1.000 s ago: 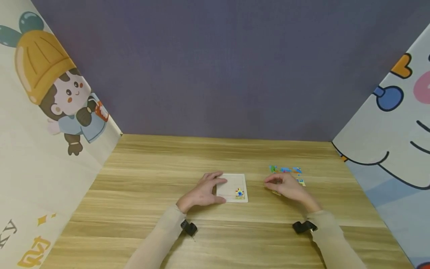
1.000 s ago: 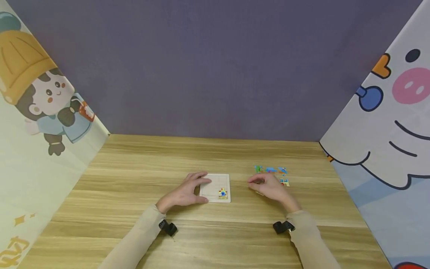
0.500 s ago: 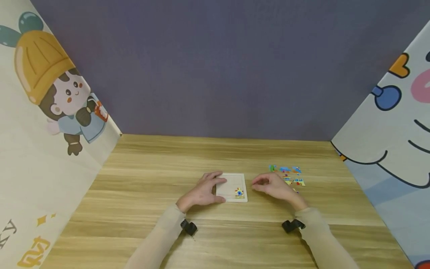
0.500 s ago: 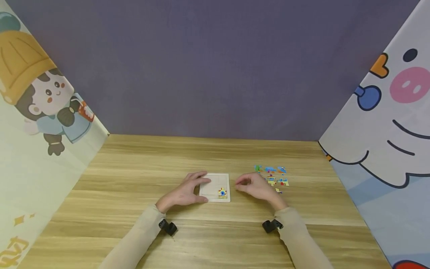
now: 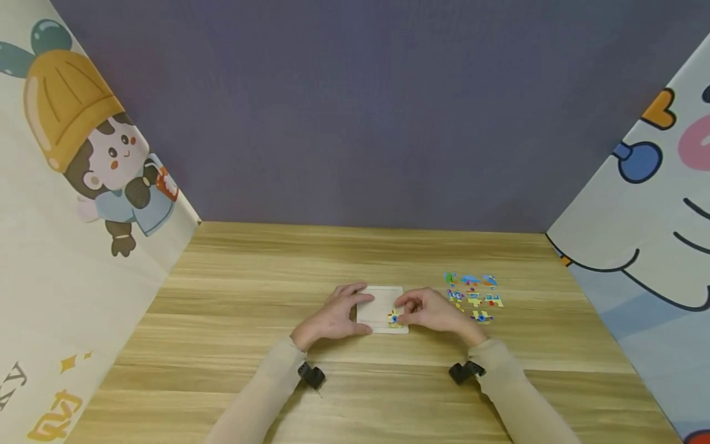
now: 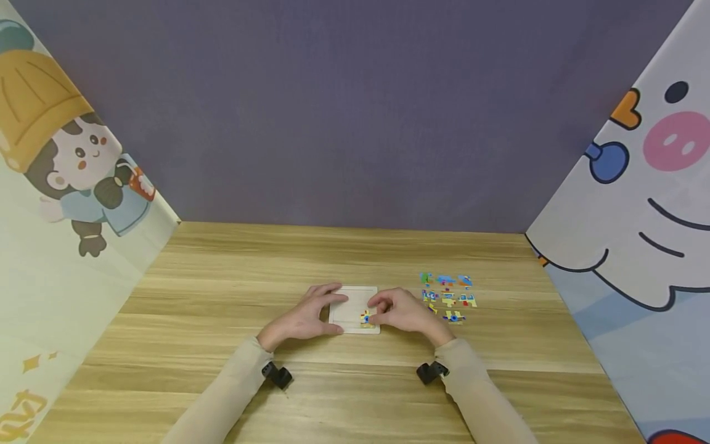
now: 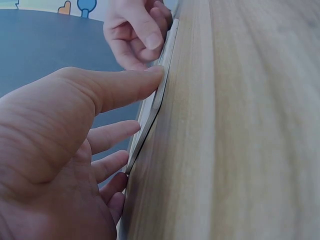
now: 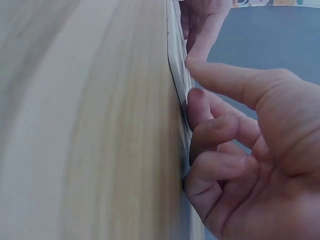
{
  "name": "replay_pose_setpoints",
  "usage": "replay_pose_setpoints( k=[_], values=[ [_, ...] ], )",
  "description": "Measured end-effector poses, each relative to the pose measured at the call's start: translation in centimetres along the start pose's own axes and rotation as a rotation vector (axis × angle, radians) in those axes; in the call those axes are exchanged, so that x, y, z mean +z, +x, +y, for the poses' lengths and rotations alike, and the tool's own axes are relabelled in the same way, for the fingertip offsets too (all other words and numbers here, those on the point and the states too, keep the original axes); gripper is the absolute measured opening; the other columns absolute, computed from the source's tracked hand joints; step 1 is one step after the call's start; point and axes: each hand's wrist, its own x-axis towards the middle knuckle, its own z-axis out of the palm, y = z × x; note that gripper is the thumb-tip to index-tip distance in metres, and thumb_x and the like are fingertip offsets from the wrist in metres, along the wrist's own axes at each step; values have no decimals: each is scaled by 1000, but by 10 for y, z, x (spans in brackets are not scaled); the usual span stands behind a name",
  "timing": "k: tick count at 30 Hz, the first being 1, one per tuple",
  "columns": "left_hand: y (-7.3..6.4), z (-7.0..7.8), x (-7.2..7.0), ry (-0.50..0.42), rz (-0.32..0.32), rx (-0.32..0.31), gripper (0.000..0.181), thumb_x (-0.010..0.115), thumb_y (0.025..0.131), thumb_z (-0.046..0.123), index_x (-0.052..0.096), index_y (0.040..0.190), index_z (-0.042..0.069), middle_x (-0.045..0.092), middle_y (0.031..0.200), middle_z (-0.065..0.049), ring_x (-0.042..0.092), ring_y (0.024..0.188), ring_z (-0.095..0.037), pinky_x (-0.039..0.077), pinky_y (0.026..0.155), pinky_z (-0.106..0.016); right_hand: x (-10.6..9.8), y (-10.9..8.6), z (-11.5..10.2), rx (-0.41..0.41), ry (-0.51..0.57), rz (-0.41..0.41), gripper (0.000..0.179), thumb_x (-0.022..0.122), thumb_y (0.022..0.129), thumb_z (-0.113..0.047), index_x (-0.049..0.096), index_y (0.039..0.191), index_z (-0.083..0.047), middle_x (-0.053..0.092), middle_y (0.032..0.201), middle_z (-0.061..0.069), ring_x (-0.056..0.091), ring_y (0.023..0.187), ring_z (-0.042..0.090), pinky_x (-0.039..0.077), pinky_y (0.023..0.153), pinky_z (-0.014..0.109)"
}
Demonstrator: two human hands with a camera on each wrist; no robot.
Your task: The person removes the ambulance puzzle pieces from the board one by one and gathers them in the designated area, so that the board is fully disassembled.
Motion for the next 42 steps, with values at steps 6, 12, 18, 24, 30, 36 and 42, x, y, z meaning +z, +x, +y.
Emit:
replay_pose_setpoints(
  k=[6, 12, 18, 24, 30, 36, 42],
  values=[
    [0, 0, 0, -1, -2, 5, 68, 82, 93, 33, 57, 154, 14, 32, 175, -9, 25, 160, -38, 26, 127, -67, 1, -2, -4, 15, -36, -42, 40, 84, 93, -26, 73, 126, -7, 66, 84, 0, 56, 70, 11, 48, 63, 24],
    [0, 1, 0, 0, 3, 0, 68, 82, 92, 32, 58, 153, 14, 32, 174, -9, 25, 160, -38, 27, 127, -67, 2, -2, -5, 7, -10, -59, 37, 82, 95, -23, 73, 125, -5, 64, 82, 1, 54, 67, 9, 45, 60, 23],
    [0, 0, 0, 0, 2, 0, 68, 82, 93, 33, 58, 153, 14, 32, 174, -9, 25, 160, -38, 27, 127, -67, 4, -1, -6, 26, -1, -55, 35, 82, 94, -22, 73, 123, -7, 63, 81, 0, 52, 66, 10, 44, 59, 23],
    [0, 0, 0, 6, 1, -3, 69, 82, 92, 34, 58, 153, 14, 32, 174, -9, 25, 160, -38, 27, 128, -67, 5, -2, -8, 31, -29, -22, 32, 86, 91, -23, 74, 118, -11, 63, 83, 1, 53, 68, 13, 44, 60, 24],
    [0, 1, 0, 14, -1, -6, 69, 82, 93, 34, 57, 154, 15, 31, 175, -7, 25, 160, -37, 27, 128, -65, 6, -2, -7, 21, -49, 12, 31, 88, 88, -23, 74, 114, -14, 68, 95, 3, 58, 79, 17, 48, 66, 25],
    [-2, 2, 2, 12, -1, -2, 70, 82, 92, 34, 57, 154, 13, 31, 175, -9, 25, 160, -37, 26, 128, -66, 7, -4, -8, -3, -63, 11, 29, 87, 89, -23, 72, 114, -15, 69, 103, 3, 58, 76, 15, 50, 65, 25],
    [-1, 1, 1, 12, 13, 6, 69, 83, 91, 33, 58, 153, 13, 33, 174, -9, 26, 159, -38, 27, 128, -66, 4, -3, -7, -53, -37, 13, 18, 77, 96, -16, 74, 114, -12, 72, 104, 4, 61, 86, 12, 51, 73, 24]
  ],
)
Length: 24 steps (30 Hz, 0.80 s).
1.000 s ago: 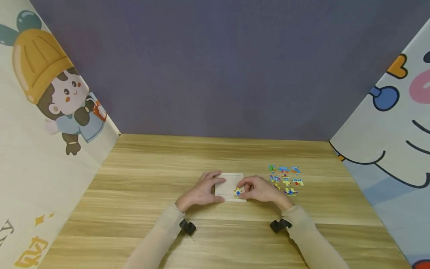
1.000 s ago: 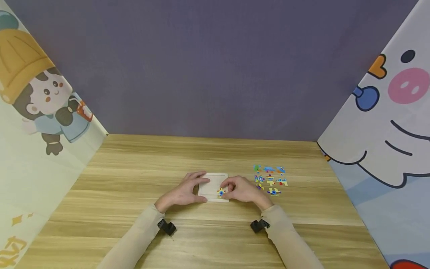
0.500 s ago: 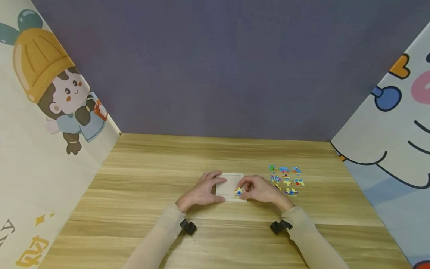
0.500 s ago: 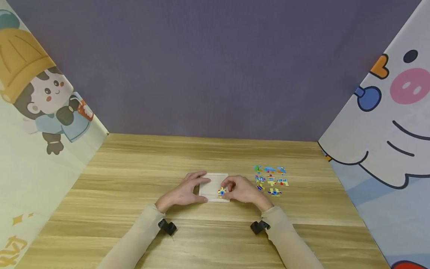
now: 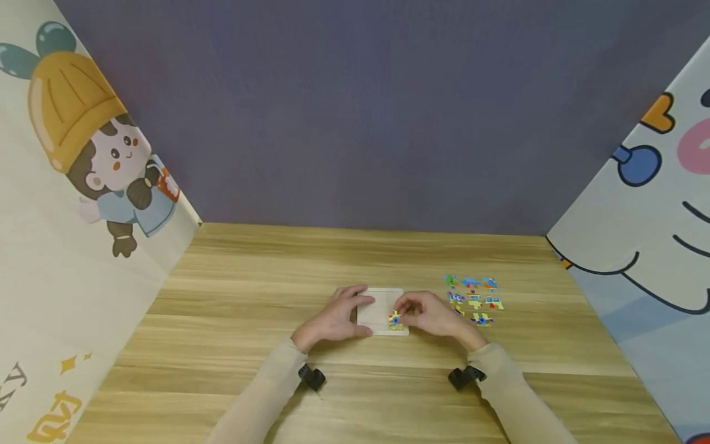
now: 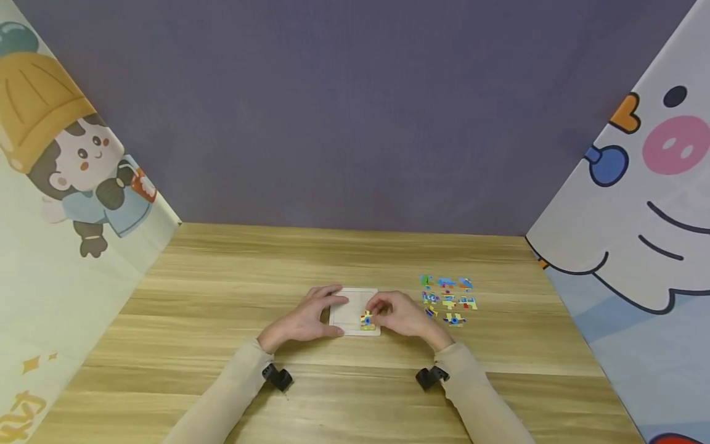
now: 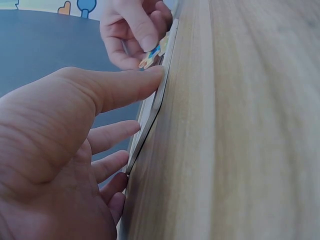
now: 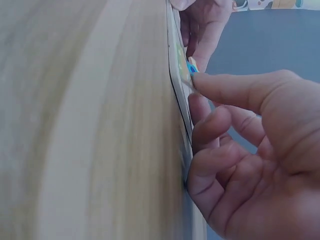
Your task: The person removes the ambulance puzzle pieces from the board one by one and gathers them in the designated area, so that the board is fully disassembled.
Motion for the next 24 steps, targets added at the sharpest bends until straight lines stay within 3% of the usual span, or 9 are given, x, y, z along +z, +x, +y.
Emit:
replay_pose_setpoints(
  k=[5, 17, 24],
  values=[
    [0, 0, 0, 0, 1, -5, 69, 83, 91, 33, 59, 152, 14, 33, 174, -8, 26, 159, -38, 27, 128, -66, -1, 0, 3, 12, 39, -2, 16, 71, 102, -16, 76, 115, -9, 74, 105, 7, 62, 85, 12, 54, 68, 25],
    [0, 1, 0, 1, -10, -8, 69, 82, 92, 33, 57, 154, 14, 31, 175, -9, 25, 160, -38, 25, 128, -66, -6, -2, 17, 49, 142, -4, 20, 69, 104, -19, 75, 119, -7, 74, 111, 11, 61, 78, 14, 52, 60, 25],
    [1, -1, 0, -3, -19, -12, 70, 82, 93, 33, 56, 155, 15, 29, 176, -7, 23, 161, -37, 25, 128, -67, -16, -10, 22, 82, 140, 26, 21, 71, 103, -22, 76, 119, -9, 74, 114, 12, 60, 79, 15, 52, 60, 26]
  ],
)
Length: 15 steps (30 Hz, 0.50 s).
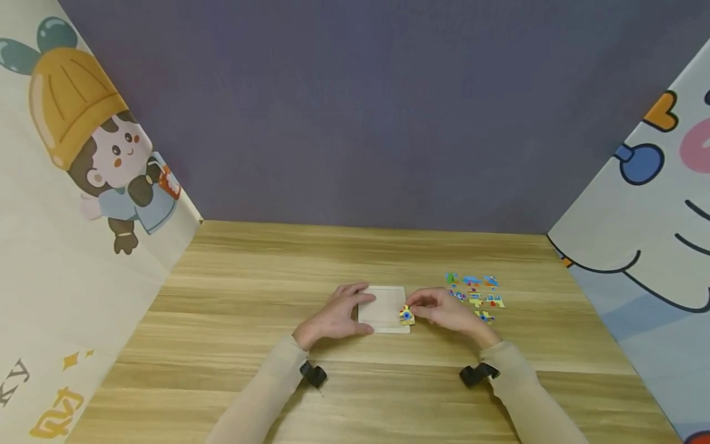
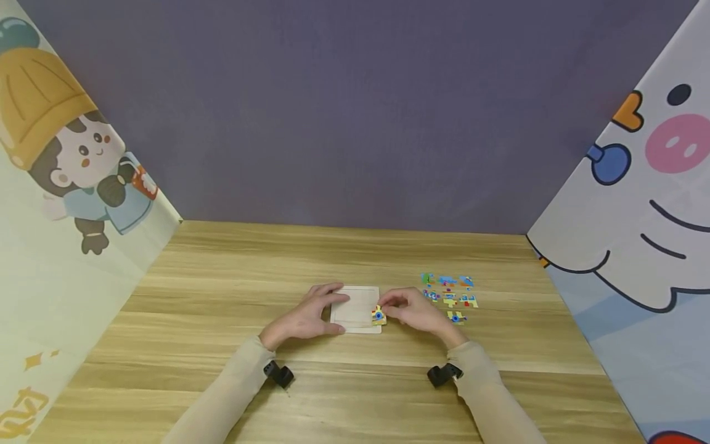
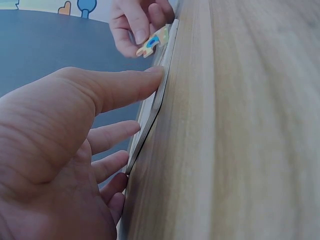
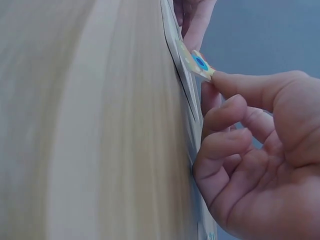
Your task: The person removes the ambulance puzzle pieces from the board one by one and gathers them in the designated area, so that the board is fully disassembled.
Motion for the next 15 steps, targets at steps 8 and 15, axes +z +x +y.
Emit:
replay_pose_setpoints(
  k=[8, 15],
  values=[
    [-1, 1, -1, 1, -3, 4, 71, 82, 93, 33, 55, 155, 14, 29, 176, -7, 22, 161, -36, 24, 129, -66, -12, -12, 2, 39, -5, 33, 23, 71, 103, -24, 77, 120, -9, 74, 119, 12, 59, 76, 13, 52, 60, 26],
    [-1, 0, -1, 4, -16, 0, 71, 81, 94, 33, 53, 157, 15, 26, 177, -5, 21, 162, -34, 24, 130, -63, -28, -24, 10, 69, 24, 47, 28, 71, 103, -22, 76, 125, -5, 75, 118, 14, 46, 58, 7, 43, 51, 22]
  ],
)
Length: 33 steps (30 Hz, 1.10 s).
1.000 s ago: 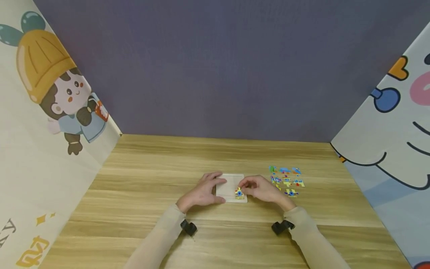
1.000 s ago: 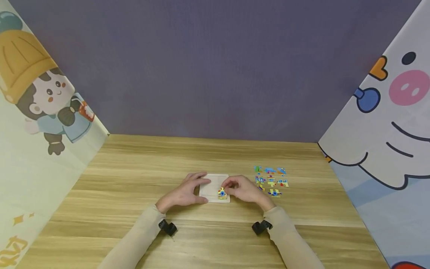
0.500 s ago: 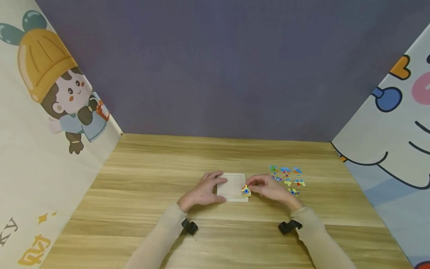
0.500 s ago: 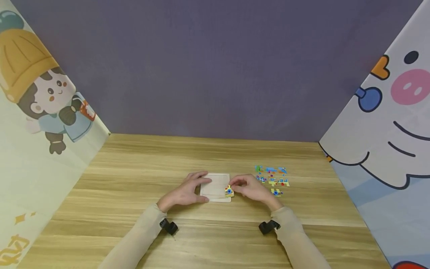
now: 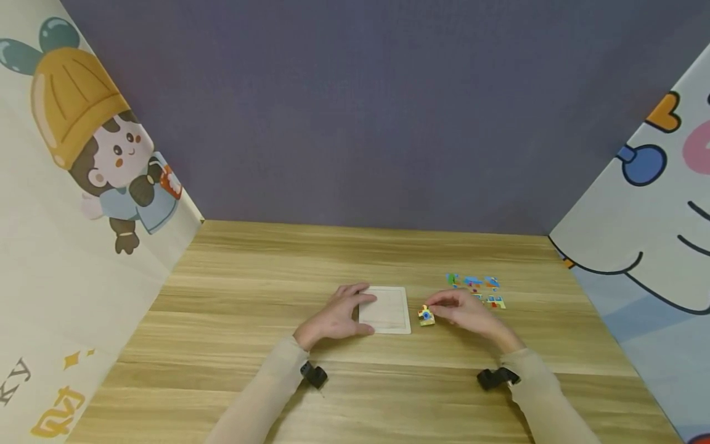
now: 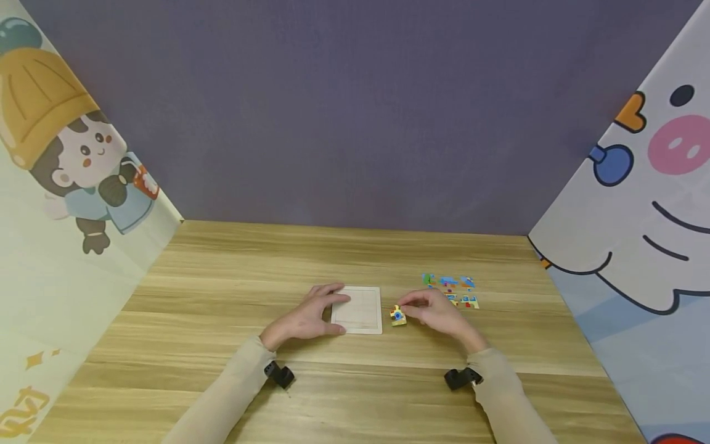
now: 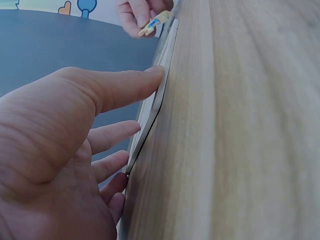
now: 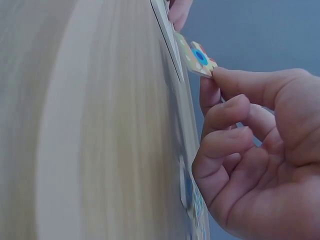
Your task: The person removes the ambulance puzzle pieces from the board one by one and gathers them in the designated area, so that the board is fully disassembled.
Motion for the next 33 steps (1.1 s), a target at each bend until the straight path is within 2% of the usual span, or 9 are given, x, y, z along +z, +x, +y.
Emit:
replay_pose_setpoints(
  k=[7, 10, 14, 17, 21, 23, 28, 33],
  values=[
    [0, -1, 0, -12, 3, 4, 71, 81, 94, 33, 54, 156, 14, 27, 177, -5, 22, 161, -34, 24, 129, -65, -16, -12, 5, 14, 8, 22, 30, 71, 104, -22, 74, 126, -3, 72, 106, 11, 42, 54, 6, 39, 49, 22],
    [0, -1, 0, -9, 2, -3, 71, 81, 94, 33, 53, 157, 16, 26, 177, -3, 21, 162, -33, 24, 130, -64, -23, -18, 8, 21, 25, 38, 30, 70, 104, -21, 74, 125, -1, 71, 114, 16, 40, 54, 5, 38, 49, 22],
    [0, -1, 0, -7, 3, -6, 71, 81, 94, 34, 53, 157, 17, 26, 177, -2, 21, 162, -33, 23, 130, -64, -32, -27, 14, 40, 29, 73, 33, 70, 104, -23, 72, 127, 0, 71, 117, 15, 38, 53, 4, 38, 48, 22],
    [1, -1, 1, -4, 2, -10, 71, 81, 94, 34, 53, 157, 17, 26, 177, -2, 21, 162, -32, 23, 130, -64, -40, -33, 18, 48, 15, 99, 36, 70, 105, -24, 71, 130, 1, 72, 109, 7, 37, 51, 4, 38, 47, 24],
    [1, -1, 1, -8, 11, -1, 71, 82, 93, 32, 55, 156, 14, 28, 176, -6, 22, 161, -35, 25, 129, -65, -49, -40, 23, 55, 41, 120, 38, 69, 105, -25, 69, 133, 2, 73, 113, 1, 36, 51, 4, 38, 47, 27],
    [1, 0, 1, -11, 15, 5, 70, 83, 92, 32, 55, 155, 14, 29, 176, -8, 23, 161, -36, 26, 129, -65, -53, -43, 27, 61, 63, 121, 40, 67, 106, -24, 68, 134, 4, 73, 109, -3, 36, 51, 4, 38, 47, 29],
    [1, 0, 1, -17, 18, 2, 70, 83, 92, 32, 56, 155, 15, 29, 176, -9, 22, 161, -36, 26, 129, -65, -65, -51, 39, 83, 92, 139, 42, 66, 107, -22, 64, 134, 10, 62, 82, -8, 38, 54, 4, 38, 49, 29],
    [1, 1, 0, -21, 16, 0, 71, 83, 92, 31, 55, 155, 14, 28, 176, -9, 22, 161, -37, 26, 129, -66, -79, -60, 50, 98, 116, 171, 41, 64, 108, -19, 62, 133, 14, 59, 78, -7, 39, 55, 4, 38, 49, 29]
  ],
)
